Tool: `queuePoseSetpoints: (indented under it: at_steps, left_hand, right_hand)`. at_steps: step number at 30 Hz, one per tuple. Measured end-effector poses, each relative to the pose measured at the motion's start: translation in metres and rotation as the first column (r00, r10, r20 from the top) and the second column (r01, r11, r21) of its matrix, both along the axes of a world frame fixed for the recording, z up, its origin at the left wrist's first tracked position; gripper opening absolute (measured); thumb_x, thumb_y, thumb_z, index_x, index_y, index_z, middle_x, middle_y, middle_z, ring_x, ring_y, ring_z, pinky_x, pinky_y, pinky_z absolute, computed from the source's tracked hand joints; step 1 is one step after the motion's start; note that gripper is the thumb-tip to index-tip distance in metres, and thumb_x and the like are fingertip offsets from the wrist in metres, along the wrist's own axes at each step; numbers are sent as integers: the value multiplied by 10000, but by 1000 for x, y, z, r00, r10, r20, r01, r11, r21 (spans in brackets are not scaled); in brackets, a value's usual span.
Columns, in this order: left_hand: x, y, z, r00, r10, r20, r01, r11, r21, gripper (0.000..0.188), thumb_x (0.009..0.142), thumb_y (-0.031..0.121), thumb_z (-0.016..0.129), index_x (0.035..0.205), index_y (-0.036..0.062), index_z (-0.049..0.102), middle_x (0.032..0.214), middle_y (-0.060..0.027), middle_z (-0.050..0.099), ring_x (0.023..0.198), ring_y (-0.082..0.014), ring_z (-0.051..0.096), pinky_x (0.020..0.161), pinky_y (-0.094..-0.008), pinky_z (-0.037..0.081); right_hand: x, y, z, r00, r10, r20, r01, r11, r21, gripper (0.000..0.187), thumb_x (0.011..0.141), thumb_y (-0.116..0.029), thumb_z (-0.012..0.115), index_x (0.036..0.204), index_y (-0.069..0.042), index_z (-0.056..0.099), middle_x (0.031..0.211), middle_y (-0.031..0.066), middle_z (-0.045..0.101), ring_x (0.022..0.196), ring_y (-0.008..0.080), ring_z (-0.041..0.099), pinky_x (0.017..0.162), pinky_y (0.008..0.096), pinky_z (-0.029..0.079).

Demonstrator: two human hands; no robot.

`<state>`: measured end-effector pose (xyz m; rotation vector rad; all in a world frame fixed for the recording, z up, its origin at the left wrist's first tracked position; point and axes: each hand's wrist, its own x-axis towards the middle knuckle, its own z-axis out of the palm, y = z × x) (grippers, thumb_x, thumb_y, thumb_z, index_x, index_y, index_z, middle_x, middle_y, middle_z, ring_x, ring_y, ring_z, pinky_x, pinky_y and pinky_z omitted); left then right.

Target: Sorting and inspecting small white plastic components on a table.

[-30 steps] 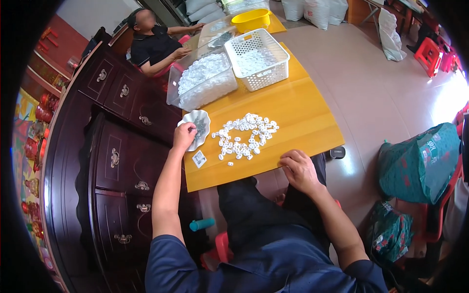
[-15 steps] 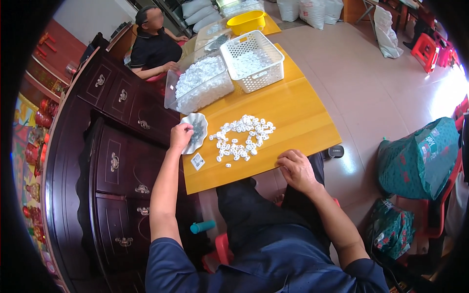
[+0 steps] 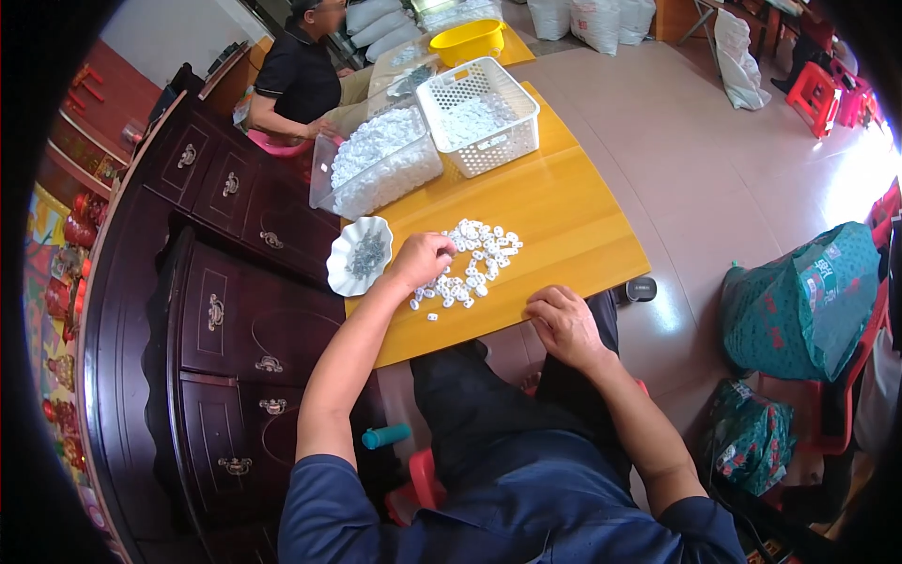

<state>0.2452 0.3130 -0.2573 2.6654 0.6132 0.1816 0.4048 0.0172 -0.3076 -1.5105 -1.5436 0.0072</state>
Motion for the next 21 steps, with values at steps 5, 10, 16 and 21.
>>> queuePoseSetpoints:
  at_steps: [5,10,16,21]
  left_hand:
    - [2,-3,-1,1000,-13,-16,13,1000,-5,189,819,32,705,997,35,767,914,-123,759,793,-218,731,754,-324,575]
    - [-2,-2,-1,997,57,47,-53,996,-75,233,818,8,701,1040,28,769,911,-103,779,803,-176,742,763,-308,585]
    - [-3,-6,1,996,86,9,-83,985,-150,235,826,28,714,1054,21,768,913,-99,785,787,-149,739,754,-297,587]
    - [-4,-8,6,993,110,53,-102,986,-130,221,822,50,725,1038,33,771,888,-110,778,773,-167,739,739,-300,583]
  right_hand:
    - [2,0,-1,1000,13,-5,-13,1000,-10,141,795,-20,673,930,-61,679,980,101,644,980,313,616,885,414,512]
    - [3,0,1,1000,8,-4,-8,1000,-8,145,784,-20,672,924,-59,677,976,101,645,971,315,617,879,415,512]
    - [2,1,1,1000,5,4,-5,1000,4,148,780,-16,670,922,-61,680,973,100,647,959,320,619,873,416,514]
    - [0,2,0,1000,7,3,-7,1000,3,156,776,-12,673,923,-64,681,974,100,647,963,323,620,871,417,515]
